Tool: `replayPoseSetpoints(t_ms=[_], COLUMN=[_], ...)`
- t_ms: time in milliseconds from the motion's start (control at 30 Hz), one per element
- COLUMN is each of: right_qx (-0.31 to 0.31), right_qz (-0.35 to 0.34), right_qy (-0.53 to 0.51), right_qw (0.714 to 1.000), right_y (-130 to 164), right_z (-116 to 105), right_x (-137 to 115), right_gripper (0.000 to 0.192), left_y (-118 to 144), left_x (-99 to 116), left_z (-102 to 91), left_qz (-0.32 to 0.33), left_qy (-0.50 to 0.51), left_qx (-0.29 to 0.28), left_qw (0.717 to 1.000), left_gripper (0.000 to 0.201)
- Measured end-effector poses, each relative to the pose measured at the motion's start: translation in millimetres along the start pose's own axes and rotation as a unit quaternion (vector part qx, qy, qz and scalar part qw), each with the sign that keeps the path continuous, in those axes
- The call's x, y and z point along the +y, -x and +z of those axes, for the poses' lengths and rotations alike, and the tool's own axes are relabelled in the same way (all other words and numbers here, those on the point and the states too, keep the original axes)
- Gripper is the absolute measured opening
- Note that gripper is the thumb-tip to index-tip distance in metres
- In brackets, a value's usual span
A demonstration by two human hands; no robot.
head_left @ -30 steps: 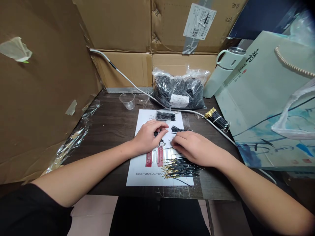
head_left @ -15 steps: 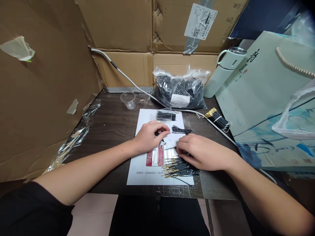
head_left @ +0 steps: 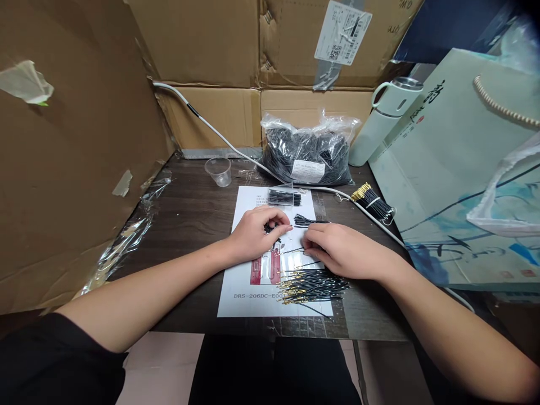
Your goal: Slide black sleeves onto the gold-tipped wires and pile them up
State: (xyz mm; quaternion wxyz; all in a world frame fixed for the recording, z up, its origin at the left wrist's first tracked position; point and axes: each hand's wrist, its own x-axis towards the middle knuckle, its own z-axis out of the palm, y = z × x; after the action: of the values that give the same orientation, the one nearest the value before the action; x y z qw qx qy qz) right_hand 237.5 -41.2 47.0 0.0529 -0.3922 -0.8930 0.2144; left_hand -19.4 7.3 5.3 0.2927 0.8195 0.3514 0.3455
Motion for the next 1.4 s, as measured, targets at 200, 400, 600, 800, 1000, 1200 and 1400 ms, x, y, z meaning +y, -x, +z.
replayPoseSetpoints(t_ms=[200, 400, 600, 800, 1000, 1200, 1400], right_qx=[-0.003, 0.087, 0.228, 0.275, 0.266, 0.256, 0.242], right_qz=[-0.003, -0.022, -0.047, -0.021, -0.013, -0.01, -0.009], right_qy=[0.029, -0.02, -0.126, -0.122, -0.109, -0.105, -0.109], right_qw=[1.0, 0.996, 0.964, 0.953, 0.958, 0.961, 0.964], right_y=[-0.9, 1.5, 0.4, -3.3, -4.6, -5.4, -6.3], right_z=[2.2, 0.1, -2.1, 4.0, 6.2, 8.1, 9.1], right_x=[-0.1, 2.0, 2.2, 4.5, 5.5, 6.2, 5.0], right_gripper=[0.014, 0.014, 0.011, 0.011, 0.014, 0.016, 0.016], left_y=[0.2, 0.0, -0.4, -0.4, -0.2, 1.5, 2.2], left_x=[-1.2, -5.0, -1.1, 0.0, 1.2, 0.6, 0.3], left_z=[1.4, 1.5, 2.6, 4.2, 3.6, 3.8, 3.7], left_qz=[-0.019, -0.006, -0.052, -0.063, -0.043, -0.022, 0.021], left_qy=[0.04, 0.039, 0.089, 0.111, 0.102, 0.088, 0.072], left_qx=[0.01, 0.025, 0.048, 0.049, 0.046, 0.046, 0.043], left_qw=[0.999, 0.999, 0.994, 0.991, 0.993, 0.995, 0.996], left_gripper=[0.003, 0.011, 0.01, 0.009, 0.007, 0.006, 0.004])
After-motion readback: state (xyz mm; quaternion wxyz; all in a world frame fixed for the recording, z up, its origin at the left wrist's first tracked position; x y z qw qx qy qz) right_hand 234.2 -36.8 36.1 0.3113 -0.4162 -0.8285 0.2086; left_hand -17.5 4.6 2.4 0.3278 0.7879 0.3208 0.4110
